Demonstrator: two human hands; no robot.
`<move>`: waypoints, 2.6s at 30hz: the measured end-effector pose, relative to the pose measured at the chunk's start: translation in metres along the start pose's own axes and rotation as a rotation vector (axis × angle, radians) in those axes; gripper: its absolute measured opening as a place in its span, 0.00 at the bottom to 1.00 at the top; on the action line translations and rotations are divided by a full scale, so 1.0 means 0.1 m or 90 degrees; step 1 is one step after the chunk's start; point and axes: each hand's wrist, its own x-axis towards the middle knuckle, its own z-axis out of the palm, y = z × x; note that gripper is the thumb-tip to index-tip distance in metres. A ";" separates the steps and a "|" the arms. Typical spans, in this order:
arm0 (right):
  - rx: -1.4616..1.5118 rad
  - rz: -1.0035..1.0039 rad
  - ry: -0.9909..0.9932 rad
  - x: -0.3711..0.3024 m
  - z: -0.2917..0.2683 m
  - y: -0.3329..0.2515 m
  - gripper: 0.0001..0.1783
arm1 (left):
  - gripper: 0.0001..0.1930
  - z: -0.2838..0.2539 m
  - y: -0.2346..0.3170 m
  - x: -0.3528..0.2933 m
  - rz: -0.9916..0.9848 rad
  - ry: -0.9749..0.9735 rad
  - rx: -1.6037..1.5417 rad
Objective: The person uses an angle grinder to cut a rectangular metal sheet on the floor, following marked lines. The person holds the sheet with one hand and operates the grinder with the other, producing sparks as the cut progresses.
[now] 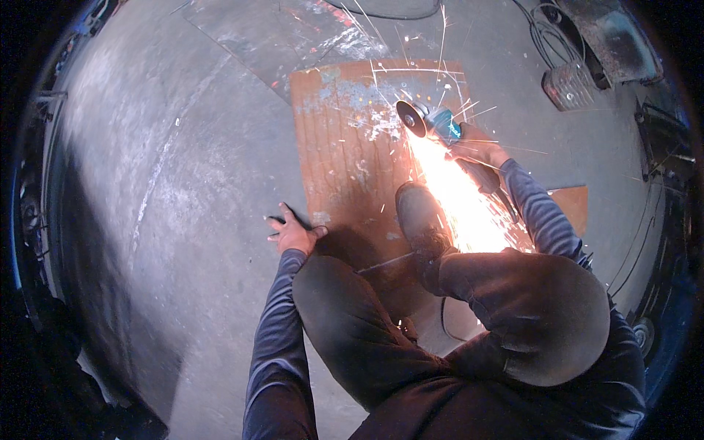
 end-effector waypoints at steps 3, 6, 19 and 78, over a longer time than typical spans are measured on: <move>0.101 -0.068 -0.038 -0.04 0.01 0.14 0.41 | 0.74 -0.01 -0.01 0.00 0.010 0.001 -0.006; 0.147 -0.123 -0.035 0.02 0.06 0.56 0.34 | 0.74 0.00 0.09 0.00 0.022 -0.009 -0.005; 0.231 -0.067 -0.060 0.00 0.16 0.57 0.31 | 0.75 0.04 -0.04 0.04 0.020 0.009 -0.007; -0.010 -0.145 -0.040 0.06 0.01 0.48 0.29 | 0.74 -0.01 0.08 0.00 0.015 -0.011 0.007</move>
